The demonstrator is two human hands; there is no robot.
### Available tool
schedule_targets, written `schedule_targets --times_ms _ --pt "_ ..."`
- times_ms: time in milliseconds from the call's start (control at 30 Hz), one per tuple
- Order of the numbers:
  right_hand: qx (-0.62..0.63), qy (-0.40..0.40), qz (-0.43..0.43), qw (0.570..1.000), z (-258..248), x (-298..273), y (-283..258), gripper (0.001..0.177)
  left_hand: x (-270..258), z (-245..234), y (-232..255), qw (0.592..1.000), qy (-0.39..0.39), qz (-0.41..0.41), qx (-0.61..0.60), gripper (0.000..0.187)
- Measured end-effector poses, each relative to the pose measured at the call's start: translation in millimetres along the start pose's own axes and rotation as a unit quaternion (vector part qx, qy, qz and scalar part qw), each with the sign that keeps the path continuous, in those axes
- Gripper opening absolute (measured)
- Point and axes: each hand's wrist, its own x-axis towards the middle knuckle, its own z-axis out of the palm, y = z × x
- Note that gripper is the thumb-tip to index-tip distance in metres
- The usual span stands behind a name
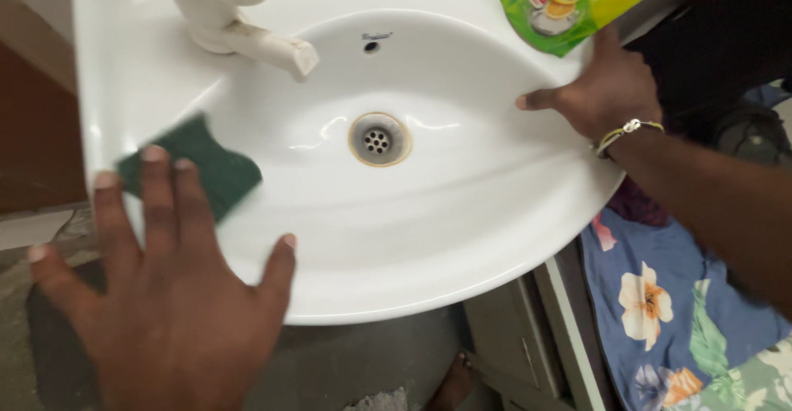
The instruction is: The person cleans a white ceramic sink bowl using a green scouring pad, wiping the interior surfaces and around the faucet.
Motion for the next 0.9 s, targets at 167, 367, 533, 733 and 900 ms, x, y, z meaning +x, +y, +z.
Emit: schedule_targets --times_ms 167,367,533,733,900 --pt "-0.003 -0.003 -0.008 1.000 1.8 0.9 3.7 0.119 26.5 3.2 0.9 1.000 0.011 -0.015 0.025 0.108" --pt "-0.017 -0.009 0.002 1.000 -0.8 2.3 4.3 0.122 85.7 -18.5 -21.8 0.993 -0.022 0.011 -0.112 0.079" --pt "-0.020 -0.017 0.003 1.000 -1.5 3.1 3.1 0.121 92.8 -22.3 -16.0 0.992 -0.101 -0.037 -0.066 0.077" --pt "-0.005 0.001 -0.019 1.000 -4.2 -3.2 0.7 0.123 83.8 -22.6 -26.1 0.979 0.063 0.091 -0.170 0.061" --pt "-0.027 -0.010 0.014 0.999 -3.9 -1.1 -3.7 0.123 79.2 -14.9 -32.1 0.966 0.070 0.066 -0.240 0.040"
